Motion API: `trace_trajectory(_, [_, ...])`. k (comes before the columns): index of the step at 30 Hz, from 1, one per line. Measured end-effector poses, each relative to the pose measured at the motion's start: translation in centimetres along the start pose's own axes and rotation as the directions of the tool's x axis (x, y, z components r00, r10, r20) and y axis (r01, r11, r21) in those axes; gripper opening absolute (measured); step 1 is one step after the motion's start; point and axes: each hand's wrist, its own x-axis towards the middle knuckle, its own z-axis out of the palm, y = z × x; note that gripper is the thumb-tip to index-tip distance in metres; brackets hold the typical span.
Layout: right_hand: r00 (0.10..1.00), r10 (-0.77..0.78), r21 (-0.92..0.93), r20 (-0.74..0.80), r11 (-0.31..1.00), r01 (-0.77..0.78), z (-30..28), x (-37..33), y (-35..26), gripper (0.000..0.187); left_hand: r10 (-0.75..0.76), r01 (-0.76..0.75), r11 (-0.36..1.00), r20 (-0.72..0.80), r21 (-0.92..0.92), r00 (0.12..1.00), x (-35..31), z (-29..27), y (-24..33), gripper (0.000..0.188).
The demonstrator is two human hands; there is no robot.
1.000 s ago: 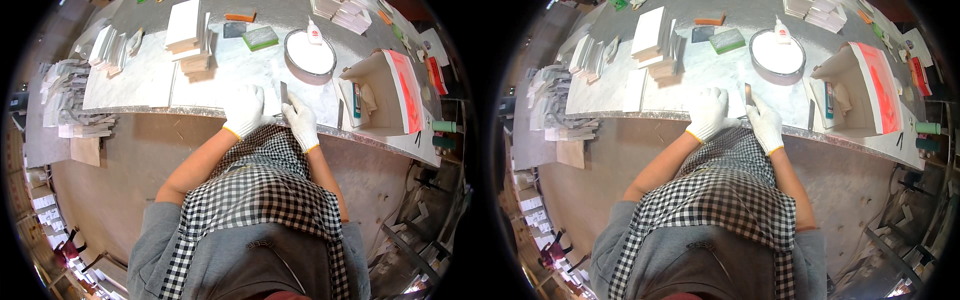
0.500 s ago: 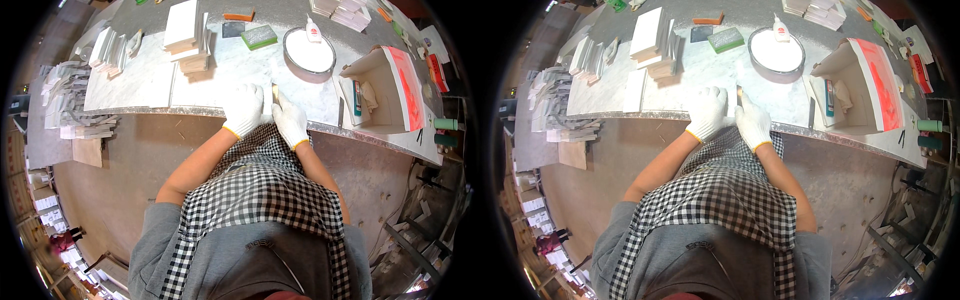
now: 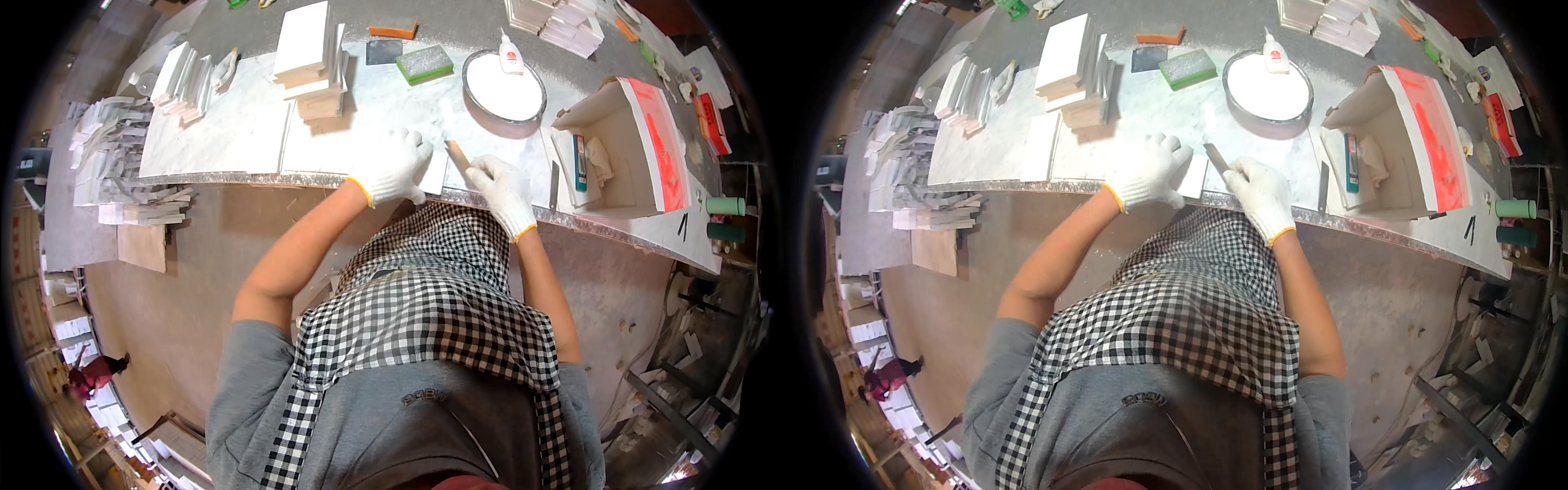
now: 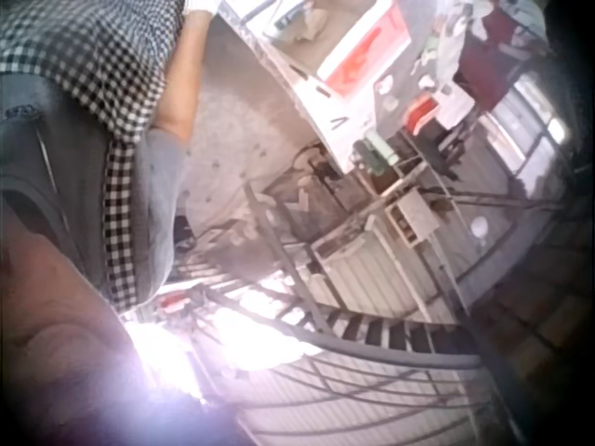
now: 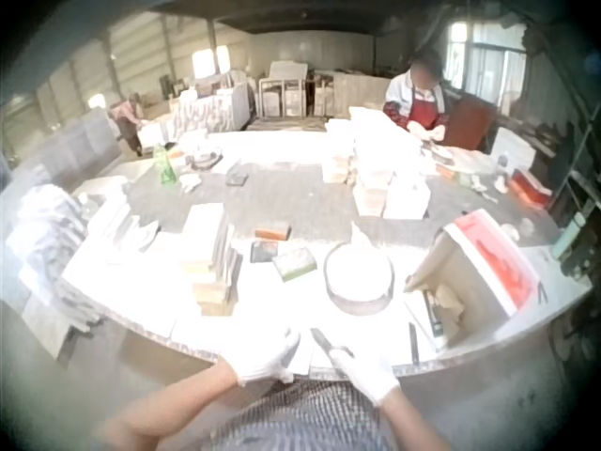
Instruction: The person picks up white rectangular blocks, applies a white substance from a bottle, and uses a metal scraper to smooth and shape the edges. They then use a green sanding block to further refine the edges before stacking the finished pieces.
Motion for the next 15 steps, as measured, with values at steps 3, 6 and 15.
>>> trace_trajectory(3, [0.979,-0.178,-0.123,-0.096,0.978,0.166,-0.3,0.5,0.6,0.023,0.056,-0.065,0.992,0.075,0.112,0.996,0.4,-1.4,-0.9,0.061])
trace_trajectory(6, [0.969,-0.234,-0.240,-0.086,0.948,0.207,-0.3,0.9,0.3,0.023,0.003,-0.011,0.998,0.112,0.066,0.994,0.7,-0.3,-1.4,0.087])
trace_trajectory(15, [0.949,-0.314,-0.351,0.022,0.887,0.301,0.2,2.0,-0.7,0.023,0.026,-0.025,1.000,0.080,-0.015,0.996,0.1,0.1,-1.4,0.102])
